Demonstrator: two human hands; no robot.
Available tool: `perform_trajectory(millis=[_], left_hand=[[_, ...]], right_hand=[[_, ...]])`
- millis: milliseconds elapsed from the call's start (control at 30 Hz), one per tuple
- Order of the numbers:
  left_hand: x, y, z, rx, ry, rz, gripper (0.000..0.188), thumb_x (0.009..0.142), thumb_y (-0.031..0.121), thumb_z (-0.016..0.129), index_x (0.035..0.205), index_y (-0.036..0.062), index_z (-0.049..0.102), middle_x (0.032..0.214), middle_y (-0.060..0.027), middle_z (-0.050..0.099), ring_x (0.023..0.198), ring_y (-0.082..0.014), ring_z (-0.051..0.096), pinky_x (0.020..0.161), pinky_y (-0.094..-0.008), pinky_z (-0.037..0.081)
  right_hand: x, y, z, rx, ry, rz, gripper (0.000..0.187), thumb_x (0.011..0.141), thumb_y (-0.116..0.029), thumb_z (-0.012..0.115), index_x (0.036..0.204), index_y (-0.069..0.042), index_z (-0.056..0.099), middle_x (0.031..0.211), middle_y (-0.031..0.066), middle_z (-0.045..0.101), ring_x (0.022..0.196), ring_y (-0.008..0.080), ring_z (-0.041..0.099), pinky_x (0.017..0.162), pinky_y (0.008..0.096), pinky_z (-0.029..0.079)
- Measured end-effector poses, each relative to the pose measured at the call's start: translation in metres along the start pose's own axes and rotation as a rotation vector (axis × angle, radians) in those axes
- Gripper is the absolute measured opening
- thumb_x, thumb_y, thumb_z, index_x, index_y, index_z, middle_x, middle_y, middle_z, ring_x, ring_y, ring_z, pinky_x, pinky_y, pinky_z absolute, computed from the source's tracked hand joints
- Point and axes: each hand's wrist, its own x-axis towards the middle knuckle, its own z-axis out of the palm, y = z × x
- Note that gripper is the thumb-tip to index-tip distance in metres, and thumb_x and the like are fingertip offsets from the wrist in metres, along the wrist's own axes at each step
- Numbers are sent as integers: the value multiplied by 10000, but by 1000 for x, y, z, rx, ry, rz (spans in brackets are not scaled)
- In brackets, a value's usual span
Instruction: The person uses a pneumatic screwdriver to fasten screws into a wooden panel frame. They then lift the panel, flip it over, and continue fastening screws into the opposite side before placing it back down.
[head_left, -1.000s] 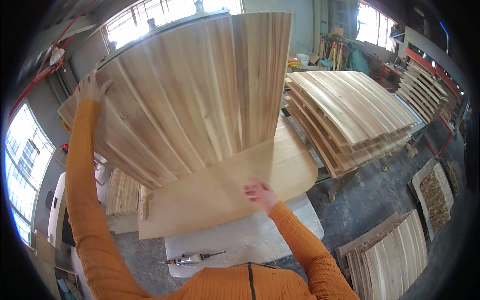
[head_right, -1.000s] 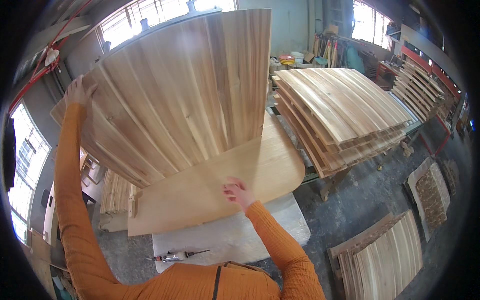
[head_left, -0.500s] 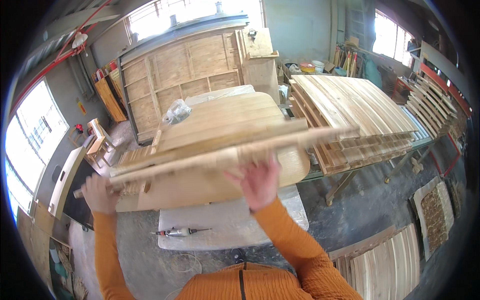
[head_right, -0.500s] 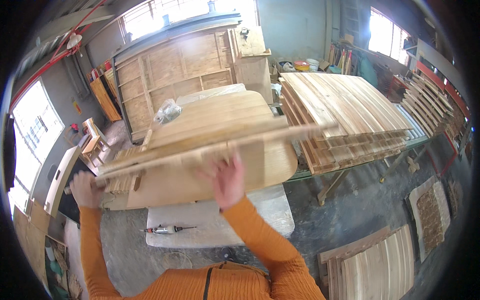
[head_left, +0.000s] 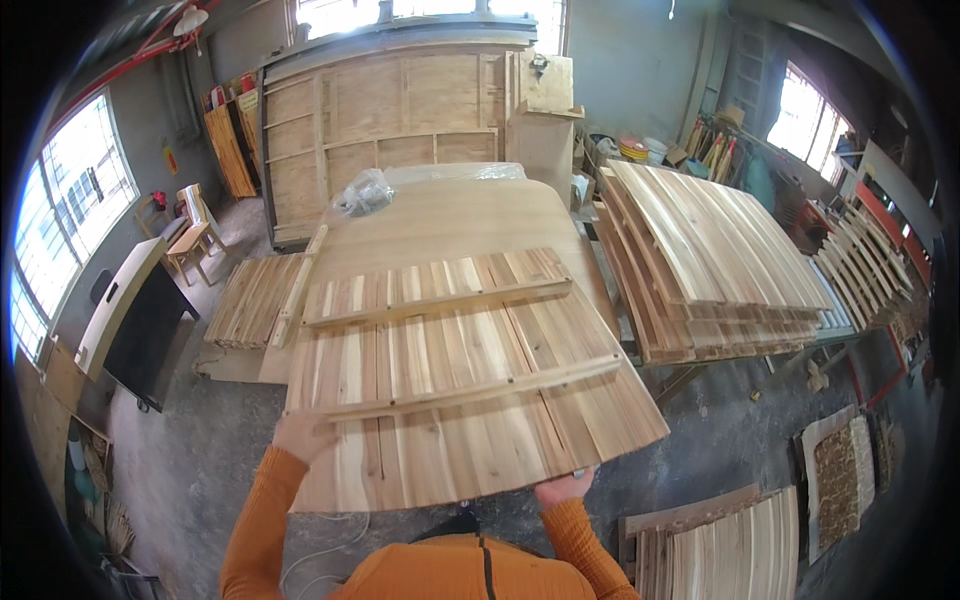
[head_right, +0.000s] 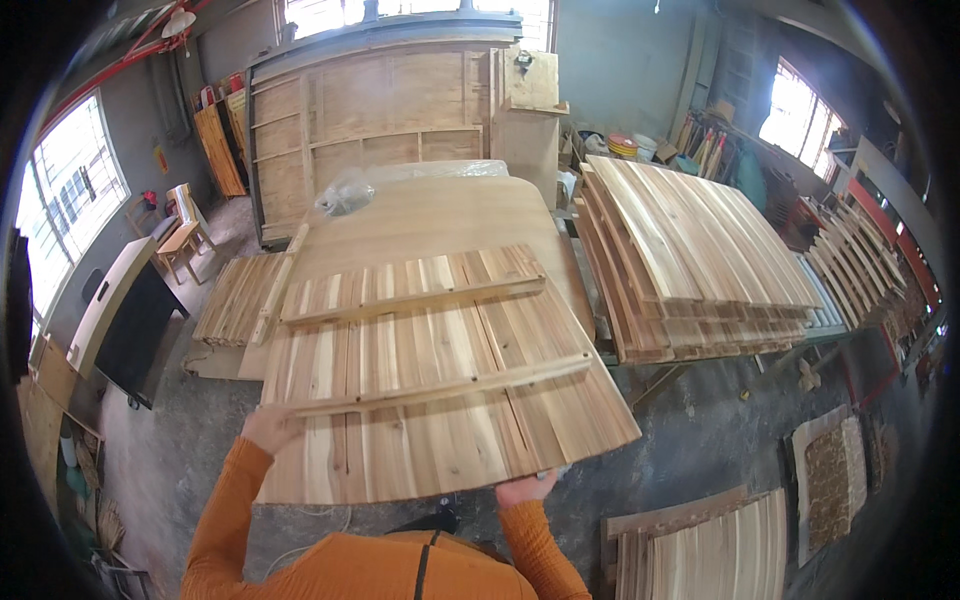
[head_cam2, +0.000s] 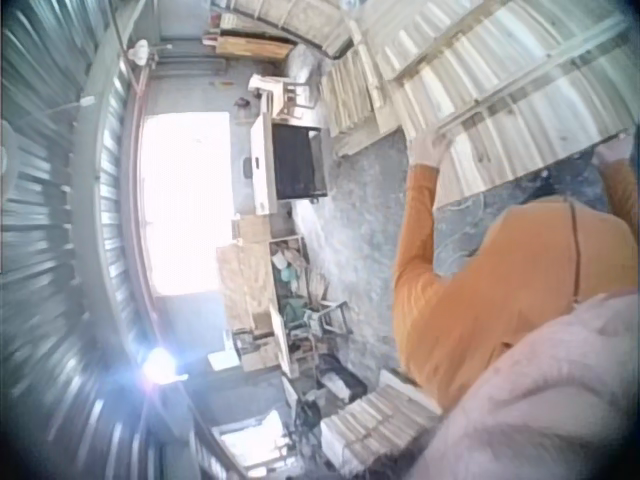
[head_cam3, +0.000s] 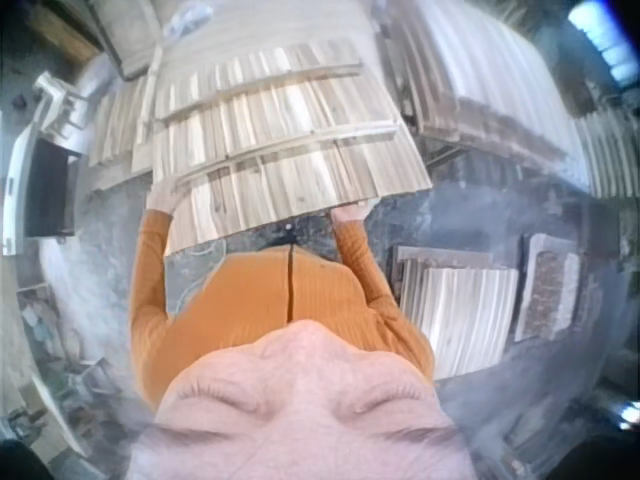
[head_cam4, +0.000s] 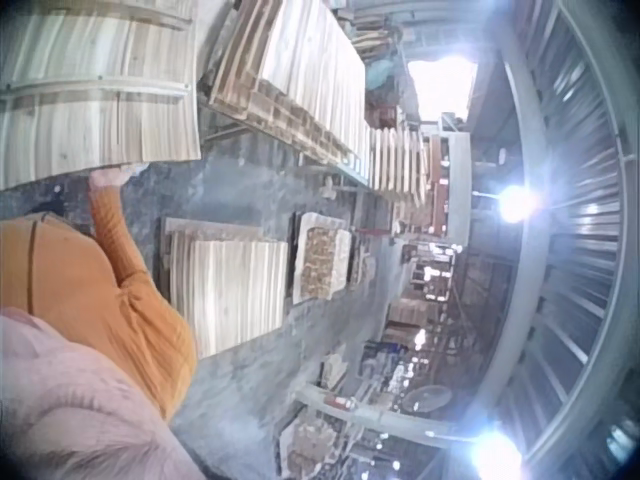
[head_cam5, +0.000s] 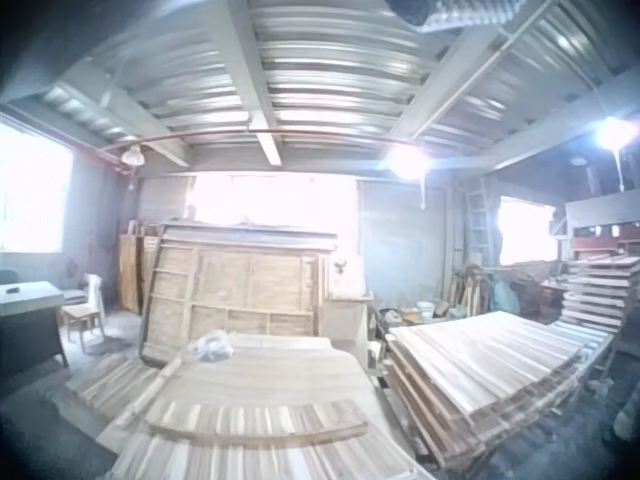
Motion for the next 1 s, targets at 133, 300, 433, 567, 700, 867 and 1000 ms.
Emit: perform_trajectory(millis=[133, 300, 433, 567, 700, 867, 1000], left_hand=[[98, -50, 28, -279, 445, -57, 372, 754, 362, 586, 975, 63, 597, 1029, -136, 575, 1006, -306, 499, 866, -393, 389], [240, 15, 36, -276, 376, 42, 446, 748, 399, 592, 1068, 89, 554, 1130, -111, 525, 1101, -286, 430, 935, -412, 330], [319, 46, 47, -101, 229, -38, 585, 723, 446, 594, 1197, 133, 456, 1239, -76, 450, 1174, -259, 372, 987, -422, 267], [353, 80, 60, -112, 81, -107, 601, 690, 442, 623, 1186, 144, 464, 1247, -67, 446, 1192, -249, 357, 993, -417, 250], [369, 64, 58, -77, 223, -123, 375, 701, 375, 626, 977, 130, 558, 1045, -79, 538, 1046, -260, 469, 899, -420, 339], [369, 80, 46, -103, 321, -3, 300, 706, 344, 626, 878, 104, 577, 930, -119, 567, 914, -316, 521, 795, -414, 406], [352, 83, 39, -157, 390, -6, 294, 693, 314, 643, 871, 85, 593, 912, -127, 579, 915, -319, 523, 794, -411, 410]], right_hand=[[27, 10, -29, -57, 86, -6, 601, 832, -508, 364, 1251, -78, 402, 1249, 112, 446, 1138, 302, 424, 964, 465, 324], [53, -1, -64, -276, 188, -53, 617, 833, -528, 350, 1250, -75, 399, 1264, 118, 441, 1151, 315, 417, 968, 479, 317], [69, -11, -91, -306, 274, -20, 549, 839, -463, 396, 1219, -68, 434, 1234, 118, 474, 1134, 317, 431, 972, 475, 309], [56, -9, -89, -355, 251, 87, 472, 861, -381, 422, 1207, -61, 453, 1209, 113, 495, 1116, 300, 447, 954, 463, 328], [42, 23, -80, -358, 383, 356, 457, 871, -365, 447, 1210, -59, 453, 1199, 107, 503, 1122, 280, 445, 956, 453, 329], [62, 22, -97, -287, 331, 355, 492, 849, -296, 533, 1255, -62, 385, 1229, 95, 472, 1124, 263, 445, 978, 423, 329], [52, 9, -98, -336, 360, 342, 484, 848, -298, 535, 1250, -67, 395, 1215, 88, 490, 1111, 243, 463, 974, 416, 335]])
